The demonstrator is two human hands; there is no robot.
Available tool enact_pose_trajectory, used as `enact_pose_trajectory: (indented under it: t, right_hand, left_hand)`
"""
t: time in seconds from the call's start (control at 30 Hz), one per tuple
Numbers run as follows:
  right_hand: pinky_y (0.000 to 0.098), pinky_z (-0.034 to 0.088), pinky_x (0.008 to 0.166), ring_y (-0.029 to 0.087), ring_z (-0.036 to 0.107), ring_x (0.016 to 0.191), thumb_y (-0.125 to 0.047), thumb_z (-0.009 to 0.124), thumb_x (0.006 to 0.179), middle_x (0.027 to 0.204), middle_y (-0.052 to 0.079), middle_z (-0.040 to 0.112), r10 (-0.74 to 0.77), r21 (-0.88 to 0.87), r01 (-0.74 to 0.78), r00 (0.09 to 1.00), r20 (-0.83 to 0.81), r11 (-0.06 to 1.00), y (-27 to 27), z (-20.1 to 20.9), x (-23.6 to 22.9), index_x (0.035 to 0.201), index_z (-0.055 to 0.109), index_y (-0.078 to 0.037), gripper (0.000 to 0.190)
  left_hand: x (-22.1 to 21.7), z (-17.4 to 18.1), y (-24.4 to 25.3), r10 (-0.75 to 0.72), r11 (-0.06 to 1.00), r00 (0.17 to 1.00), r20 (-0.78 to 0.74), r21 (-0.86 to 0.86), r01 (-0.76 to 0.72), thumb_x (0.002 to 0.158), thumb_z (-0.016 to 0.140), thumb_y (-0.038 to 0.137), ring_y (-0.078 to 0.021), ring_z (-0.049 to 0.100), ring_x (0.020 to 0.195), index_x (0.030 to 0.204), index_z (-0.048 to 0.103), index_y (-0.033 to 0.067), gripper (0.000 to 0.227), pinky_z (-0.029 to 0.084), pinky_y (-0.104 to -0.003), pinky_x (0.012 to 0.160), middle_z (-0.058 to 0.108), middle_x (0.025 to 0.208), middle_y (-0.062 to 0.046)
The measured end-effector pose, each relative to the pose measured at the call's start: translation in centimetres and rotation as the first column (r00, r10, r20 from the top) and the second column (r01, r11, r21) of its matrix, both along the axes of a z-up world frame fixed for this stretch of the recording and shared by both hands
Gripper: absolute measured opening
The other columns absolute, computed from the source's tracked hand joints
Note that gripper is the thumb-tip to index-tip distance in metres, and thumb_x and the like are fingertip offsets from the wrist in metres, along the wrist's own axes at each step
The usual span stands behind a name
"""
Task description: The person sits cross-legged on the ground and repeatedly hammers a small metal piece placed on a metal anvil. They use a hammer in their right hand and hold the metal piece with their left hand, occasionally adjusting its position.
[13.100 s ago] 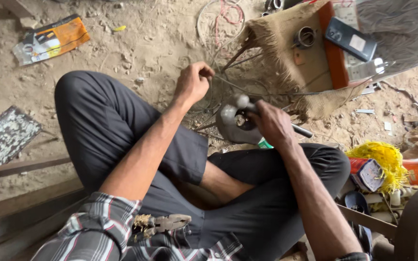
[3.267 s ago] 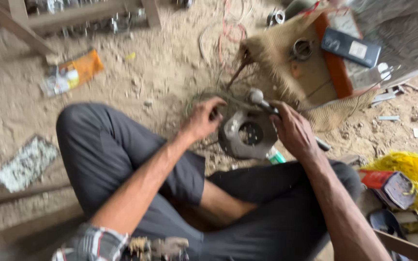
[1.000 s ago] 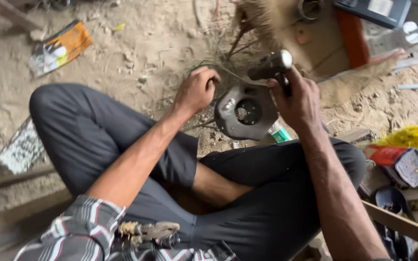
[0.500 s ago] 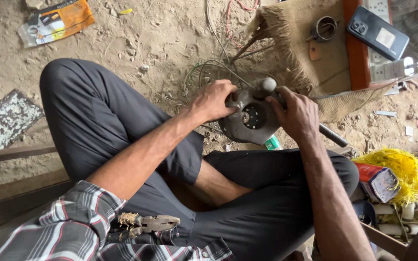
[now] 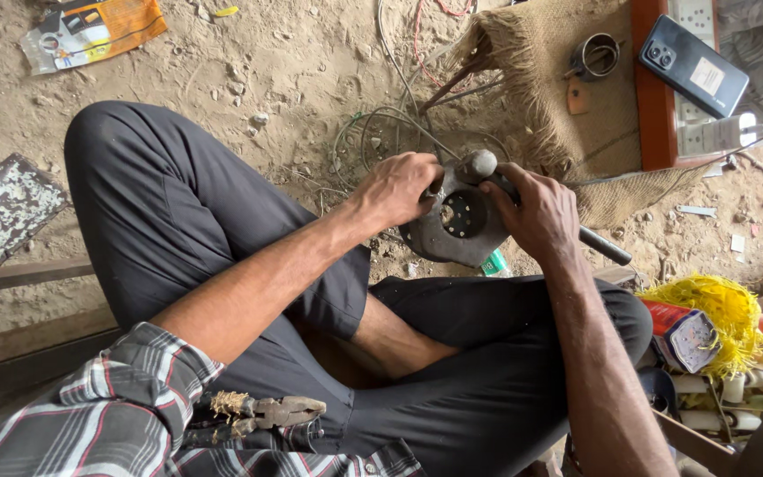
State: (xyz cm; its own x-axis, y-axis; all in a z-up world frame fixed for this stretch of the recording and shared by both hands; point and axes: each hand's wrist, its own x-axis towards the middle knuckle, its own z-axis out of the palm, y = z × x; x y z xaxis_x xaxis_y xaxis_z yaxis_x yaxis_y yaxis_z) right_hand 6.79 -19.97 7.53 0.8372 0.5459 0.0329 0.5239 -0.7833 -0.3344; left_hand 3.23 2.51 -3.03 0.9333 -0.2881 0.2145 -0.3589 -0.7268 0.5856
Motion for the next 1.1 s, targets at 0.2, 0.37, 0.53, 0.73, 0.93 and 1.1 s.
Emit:
enact_pose_trajectory:
  t: [0.2,0.37,0.53,0.73,0.93,1.1]
  right_hand:
    - [0.0442,0.055,0.067,0.031,0.074,0.074,-0.037,0.072,0.099,0.087,0.014,0.076,-0.003,0.019,0.003,1.000,-0.002,1.000,-0.2,0.1,-0.1,0.116,0.072,-0.008,0.034]
    - [0.0446,0.055,0.066,0.032,0.073,0.074,-0.035,0.073,0.098,0.087,0.014,0.075,0.011,0.028,-0.011,1.000,-0.006,1.000,-0.2,0.1,0.0,0.117,0.072,-0.007,0.033]
    - [0.0444,0.054,0.066,0.032,0.073,0.073,-0.035,0.074,0.099,0.086,0.014,0.075,0.017,0.044,-0.018,0.999,0.028,0.999,-0.3,0.0,0.1,0.116,0.072,-0.007,0.033]
    - [0.0435,0.053,0.062,0.029,0.070,0.067,-0.037,0.073,0.098,0.079,0.013,0.073,0.015,0.028,-0.014,0.999,-0.035,1.000,-0.5,-0.3,0.2,0.116,0.073,-0.008,0.034]
    - [0.0458,0.052,0.065,0.030,0.068,0.069,-0.039,0.073,0.098,0.076,0.013,0.071,0.085,0.039,-0.085,0.996,-0.007,0.996,-1.0,-1.3,0.4,0.115,0.074,-0.007,0.036]
    - [0.0469,0.048,0.061,0.032,0.064,0.066,-0.036,0.069,0.101,0.072,0.015,0.066,0.118,0.029,-0.118,0.993,0.005,0.993,-1.5,-2.4,0.7,0.114,0.067,-0.004,0.034]
  left_hand:
    - [0.2,0.7,0.2,0.012,0.992,0.990,-0.139,-0.120,-0.029,0.082,0.081,0.005,-0.0218,0.066,0.071,0.090,0.070,-0.0036,0.016,0.058,-0.037,0.063,0.065,0.087,-0.010]
    - [0.3,0.8,0.4,0.002,0.982,0.997,-0.082,-0.188,-0.017,0.083,0.078,0.003,-0.0179,0.064,0.071,0.092,0.069,-0.0013,0.013,0.057,-0.036,0.062,0.065,0.088,-0.009]
    - [1.3,-0.7,0.6,0.067,0.943,0.965,-0.252,-0.299,-0.143,0.090,0.065,0.011,-0.0157,0.058,0.064,0.085,0.060,0.0027,0.011,0.052,-0.034,0.052,0.064,0.082,-0.008]
    - [2.5,-2.0,1.1,-0.065,0.758,0.815,-0.575,-0.560,-0.335,0.104,0.046,0.026,-0.0126,0.050,0.055,0.081,0.062,0.0064,0.034,0.045,-0.034,0.049,0.062,0.070,-0.002]
    - [1.7,-0.7,0.6,0.004,0.953,0.935,-0.354,-0.282,-0.111,0.092,0.068,0.020,-0.0149,0.060,0.060,0.086,0.067,0.0047,0.016,0.054,-0.034,0.057,0.069,0.077,-0.007]
    - [0.8,-0.8,-0.2,-0.022,0.987,0.984,-0.176,-0.158,-0.006,0.088,0.075,0.007,-0.0196,0.068,0.070,0.092,0.069,0.0020,0.009,0.060,-0.037,0.064,0.072,0.085,-0.010]
